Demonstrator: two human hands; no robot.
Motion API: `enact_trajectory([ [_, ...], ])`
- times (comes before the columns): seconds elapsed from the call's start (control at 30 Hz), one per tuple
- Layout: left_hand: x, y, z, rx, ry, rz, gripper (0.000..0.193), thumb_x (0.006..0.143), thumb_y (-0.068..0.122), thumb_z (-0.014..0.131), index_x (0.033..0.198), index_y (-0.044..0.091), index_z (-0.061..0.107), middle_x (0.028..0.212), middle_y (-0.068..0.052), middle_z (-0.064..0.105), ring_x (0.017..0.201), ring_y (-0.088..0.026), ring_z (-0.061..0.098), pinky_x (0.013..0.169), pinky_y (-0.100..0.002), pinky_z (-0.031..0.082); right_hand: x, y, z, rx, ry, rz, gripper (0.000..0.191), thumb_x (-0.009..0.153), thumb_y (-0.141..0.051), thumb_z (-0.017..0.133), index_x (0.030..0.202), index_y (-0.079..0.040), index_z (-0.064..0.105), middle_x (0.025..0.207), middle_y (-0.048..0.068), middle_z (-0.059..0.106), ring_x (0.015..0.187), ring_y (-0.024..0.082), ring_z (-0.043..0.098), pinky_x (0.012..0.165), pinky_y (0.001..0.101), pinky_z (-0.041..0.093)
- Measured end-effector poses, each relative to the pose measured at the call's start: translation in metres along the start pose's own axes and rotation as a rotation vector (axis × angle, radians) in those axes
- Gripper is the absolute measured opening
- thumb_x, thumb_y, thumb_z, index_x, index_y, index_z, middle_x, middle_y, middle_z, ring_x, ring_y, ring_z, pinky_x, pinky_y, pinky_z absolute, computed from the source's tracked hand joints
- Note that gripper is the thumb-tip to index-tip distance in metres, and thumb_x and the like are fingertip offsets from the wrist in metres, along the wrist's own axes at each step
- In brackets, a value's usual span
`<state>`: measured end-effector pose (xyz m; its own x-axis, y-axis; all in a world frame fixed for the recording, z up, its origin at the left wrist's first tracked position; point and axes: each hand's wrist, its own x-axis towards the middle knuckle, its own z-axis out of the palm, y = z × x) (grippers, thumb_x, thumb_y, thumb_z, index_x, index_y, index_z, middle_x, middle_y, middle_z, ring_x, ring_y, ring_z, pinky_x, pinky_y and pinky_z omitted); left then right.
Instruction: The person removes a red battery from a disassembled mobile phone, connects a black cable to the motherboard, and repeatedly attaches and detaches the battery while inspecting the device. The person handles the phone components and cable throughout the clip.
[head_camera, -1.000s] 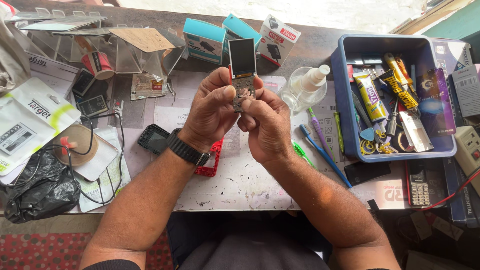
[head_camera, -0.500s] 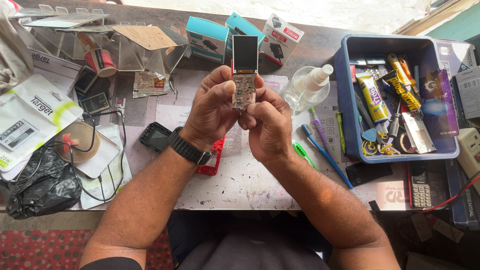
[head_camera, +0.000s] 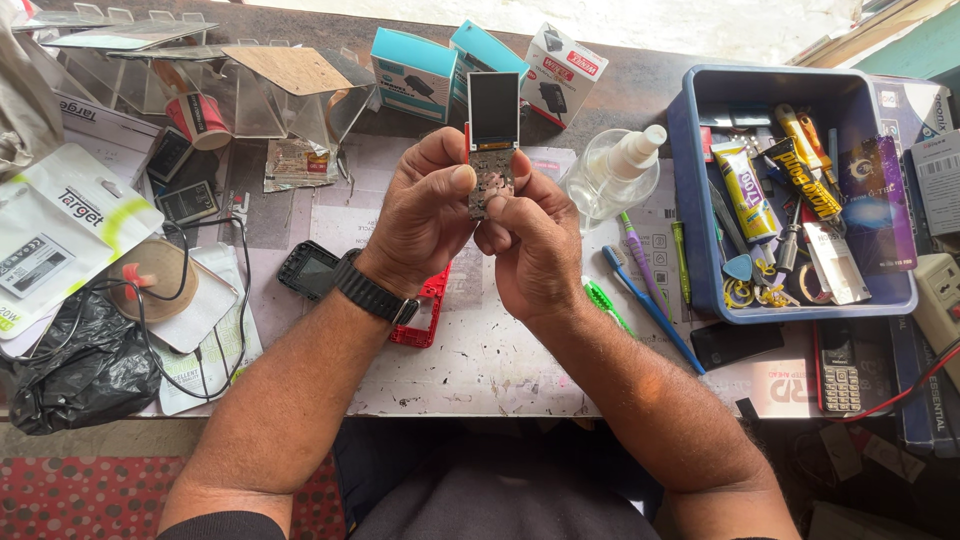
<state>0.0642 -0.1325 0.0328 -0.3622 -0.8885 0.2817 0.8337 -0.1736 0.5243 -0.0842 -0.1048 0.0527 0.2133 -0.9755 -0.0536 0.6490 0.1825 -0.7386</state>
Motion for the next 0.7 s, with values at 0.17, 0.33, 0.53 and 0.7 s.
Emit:
enact_trajectory([
  [0.17,-0.0014,-0.0028,-0.0021,-0.008,-0.007,0.008,0.019,0.100,0.013,0.077,0.110,0.003,0.064,0.101,-0.016,0.072,0.085,-0.022,0.074,0.070,-0.036,0.065,0.0001,-0.0025,0.0063,-0.006,0.061,0.033,0.028,0.087,0.001,0.056,0.113,0.000,0.064,0.085,0.000,0.059,0.061,0.006,0.045,0.057,0.0253,0.040],
  [0.33,0.0013,-0.0063,-0.0035,-0.011,0.008,0.019,0.019,0.100,0.011,0.077,0.107,0.001,0.064,0.100,-0.012,0.072,0.088,-0.018,0.073,0.076,-0.033,0.065,0.0026,-0.0032,0.0061,-0.001,0.076,0.033,0.035,0.087,0.004,0.053,0.120,0.002,0.065,0.082,0.000,0.057,0.060,0.006,0.043,0.058,0.0257,0.040],
  [0.53,0.0020,-0.0049,0.0000,0.023,-0.012,0.009,0.020,0.098,0.014,0.079,0.106,0.004,0.064,0.098,-0.009,0.071,0.089,-0.015,0.071,0.081,-0.030,0.062,0.0019,-0.0021,0.0048,0.011,0.093,0.029,0.030,0.086,0.004,0.054,0.113,0.001,0.067,0.079,-0.001,0.056,0.059,0.006,0.043,0.056,0.0257,0.040],
  [0.7,0.0014,-0.0028,0.0020,0.042,-0.009,0.000,0.021,0.097,0.016,0.080,0.106,0.006,0.064,0.102,-0.007,0.070,0.094,-0.014,0.070,0.085,-0.031,0.061,0.0025,-0.0009,0.0033,0.026,0.110,0.037,0.025,0.086,0.004,0.054,0.107,-0.001,0.065,0.077,-0.001,0.057,0.060,0.007,0.045,0.057,0.0273,0.042],
])
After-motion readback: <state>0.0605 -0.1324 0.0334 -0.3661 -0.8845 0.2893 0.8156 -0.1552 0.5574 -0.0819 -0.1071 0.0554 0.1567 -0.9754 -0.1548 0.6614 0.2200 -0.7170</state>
